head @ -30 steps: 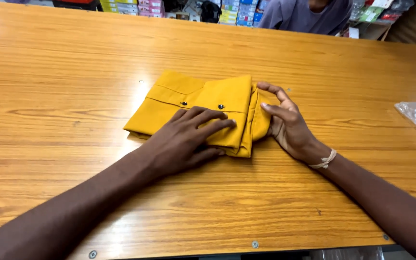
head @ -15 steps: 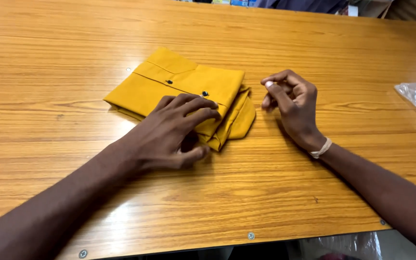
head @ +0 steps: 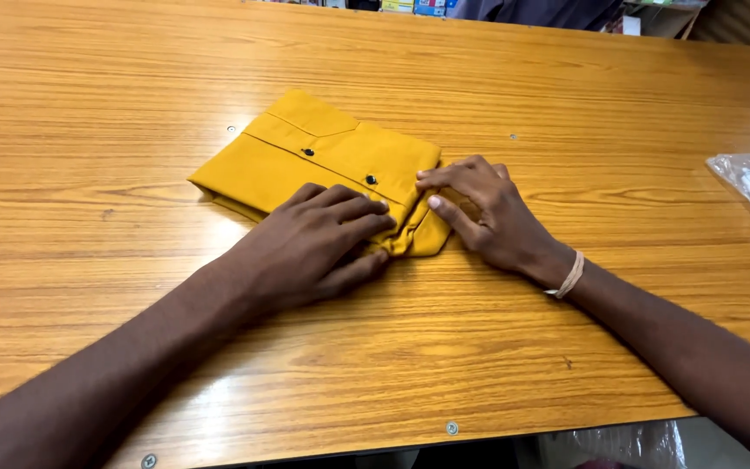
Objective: Folding a yellow button-down shirt on a wooden table.
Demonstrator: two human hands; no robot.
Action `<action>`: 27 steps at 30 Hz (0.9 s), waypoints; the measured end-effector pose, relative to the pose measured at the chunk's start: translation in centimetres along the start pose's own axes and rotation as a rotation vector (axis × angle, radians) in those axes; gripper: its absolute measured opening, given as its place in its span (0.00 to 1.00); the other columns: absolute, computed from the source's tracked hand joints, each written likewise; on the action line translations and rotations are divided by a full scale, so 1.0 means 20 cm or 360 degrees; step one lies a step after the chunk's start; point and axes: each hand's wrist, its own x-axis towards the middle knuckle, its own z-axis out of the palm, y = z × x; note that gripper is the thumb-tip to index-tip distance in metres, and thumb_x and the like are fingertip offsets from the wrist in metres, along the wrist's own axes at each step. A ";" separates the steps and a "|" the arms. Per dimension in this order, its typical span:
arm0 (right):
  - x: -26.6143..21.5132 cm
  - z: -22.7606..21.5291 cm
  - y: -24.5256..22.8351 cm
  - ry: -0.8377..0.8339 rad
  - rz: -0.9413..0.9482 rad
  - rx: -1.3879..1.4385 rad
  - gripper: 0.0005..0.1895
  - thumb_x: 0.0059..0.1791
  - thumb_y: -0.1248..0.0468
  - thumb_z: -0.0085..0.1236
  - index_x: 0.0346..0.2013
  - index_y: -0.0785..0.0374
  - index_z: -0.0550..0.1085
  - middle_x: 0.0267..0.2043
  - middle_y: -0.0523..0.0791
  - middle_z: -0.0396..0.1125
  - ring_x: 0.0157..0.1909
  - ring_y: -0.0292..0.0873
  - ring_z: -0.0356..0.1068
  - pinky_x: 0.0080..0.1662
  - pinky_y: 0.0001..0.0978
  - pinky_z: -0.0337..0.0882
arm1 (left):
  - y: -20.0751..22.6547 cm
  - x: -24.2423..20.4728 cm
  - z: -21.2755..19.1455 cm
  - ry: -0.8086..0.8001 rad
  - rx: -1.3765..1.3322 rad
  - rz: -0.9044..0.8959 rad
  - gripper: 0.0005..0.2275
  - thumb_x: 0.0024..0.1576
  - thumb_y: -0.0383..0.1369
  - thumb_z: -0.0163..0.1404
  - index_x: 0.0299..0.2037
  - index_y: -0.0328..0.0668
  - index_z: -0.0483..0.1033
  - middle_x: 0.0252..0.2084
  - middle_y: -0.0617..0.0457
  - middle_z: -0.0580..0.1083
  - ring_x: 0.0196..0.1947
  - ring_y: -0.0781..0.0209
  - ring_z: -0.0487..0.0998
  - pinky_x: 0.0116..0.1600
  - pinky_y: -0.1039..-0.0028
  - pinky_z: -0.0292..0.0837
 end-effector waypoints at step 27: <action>0.01 0.01 -0.09 -0.0333 0.0204 -0.0259 0.33 0.54 0.43 0.44 0.71 0.53 0.61 0.55 0.49 0.61 0.59 0.48 0.61 0.62 0.50 0.57 | -0.02 -0.02 -0.03 -0.0359 -0.0003 -0.0536 0.41 0.52 0.63 0.42 0.76 0.56 0.50 0.79 0.39 0.41 0.78 0.33 0.33 0.73 0.43 0.35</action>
